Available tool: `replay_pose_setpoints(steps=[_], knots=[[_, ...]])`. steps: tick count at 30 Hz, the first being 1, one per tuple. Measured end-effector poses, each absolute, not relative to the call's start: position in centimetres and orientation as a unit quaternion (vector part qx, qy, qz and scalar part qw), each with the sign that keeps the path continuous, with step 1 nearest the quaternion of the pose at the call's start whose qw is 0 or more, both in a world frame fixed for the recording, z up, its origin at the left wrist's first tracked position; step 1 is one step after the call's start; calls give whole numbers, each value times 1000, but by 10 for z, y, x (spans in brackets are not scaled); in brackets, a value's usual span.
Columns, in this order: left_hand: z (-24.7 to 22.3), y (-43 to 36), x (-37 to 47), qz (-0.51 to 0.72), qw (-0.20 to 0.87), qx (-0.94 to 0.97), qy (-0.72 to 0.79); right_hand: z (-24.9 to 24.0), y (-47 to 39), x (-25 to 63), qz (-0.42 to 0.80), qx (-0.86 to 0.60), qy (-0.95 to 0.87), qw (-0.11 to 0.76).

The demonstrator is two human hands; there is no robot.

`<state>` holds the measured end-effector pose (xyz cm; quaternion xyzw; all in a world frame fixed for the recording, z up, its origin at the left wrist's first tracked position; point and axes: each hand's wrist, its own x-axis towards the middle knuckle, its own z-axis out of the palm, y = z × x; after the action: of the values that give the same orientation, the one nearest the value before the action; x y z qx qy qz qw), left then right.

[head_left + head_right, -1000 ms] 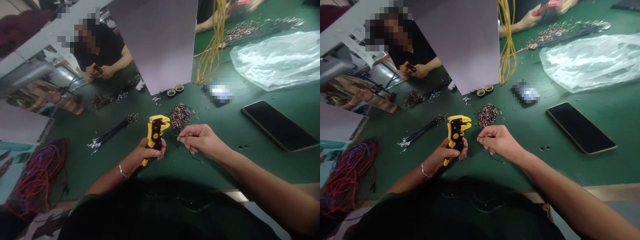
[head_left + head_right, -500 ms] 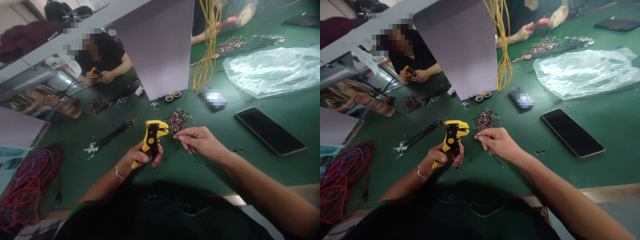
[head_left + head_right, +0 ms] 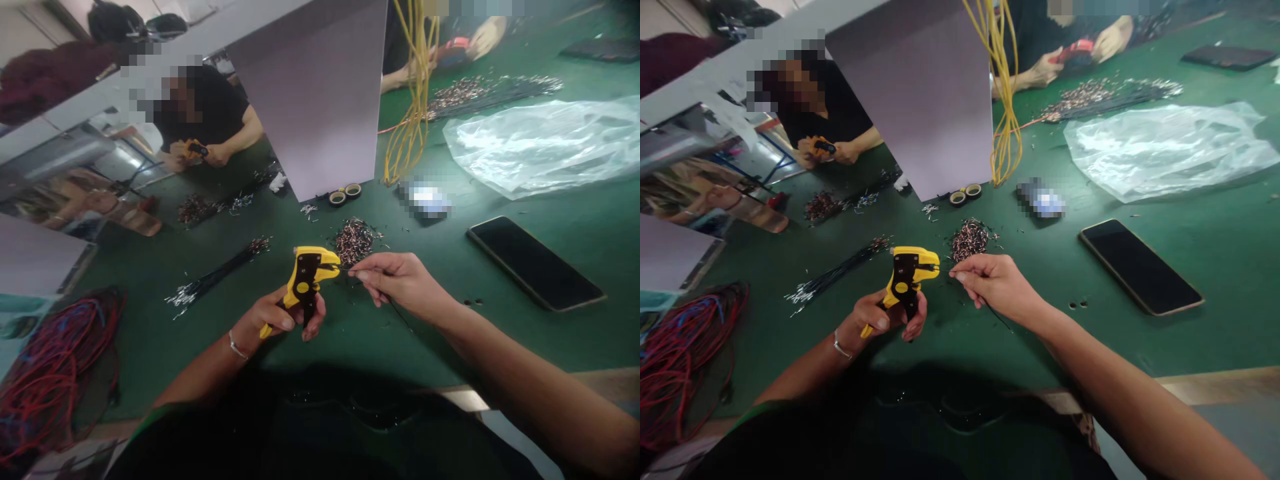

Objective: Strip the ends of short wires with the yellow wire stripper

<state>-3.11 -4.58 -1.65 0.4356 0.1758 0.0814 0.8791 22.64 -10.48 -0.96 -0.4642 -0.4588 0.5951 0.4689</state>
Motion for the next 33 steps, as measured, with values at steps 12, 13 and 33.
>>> replay_pose_setpoints(steps=[12,13,33], knots=[[-10,-50,-28,74,879,430,191,-12,-105,224,598,-460,-456,473],[-10,-50,-28,73,877,434,193,-12,-105,224,599,-458,-456,473],[-13,-52,-29,72,867,445,212,-10,-106,222,613,-463,-448,458]])
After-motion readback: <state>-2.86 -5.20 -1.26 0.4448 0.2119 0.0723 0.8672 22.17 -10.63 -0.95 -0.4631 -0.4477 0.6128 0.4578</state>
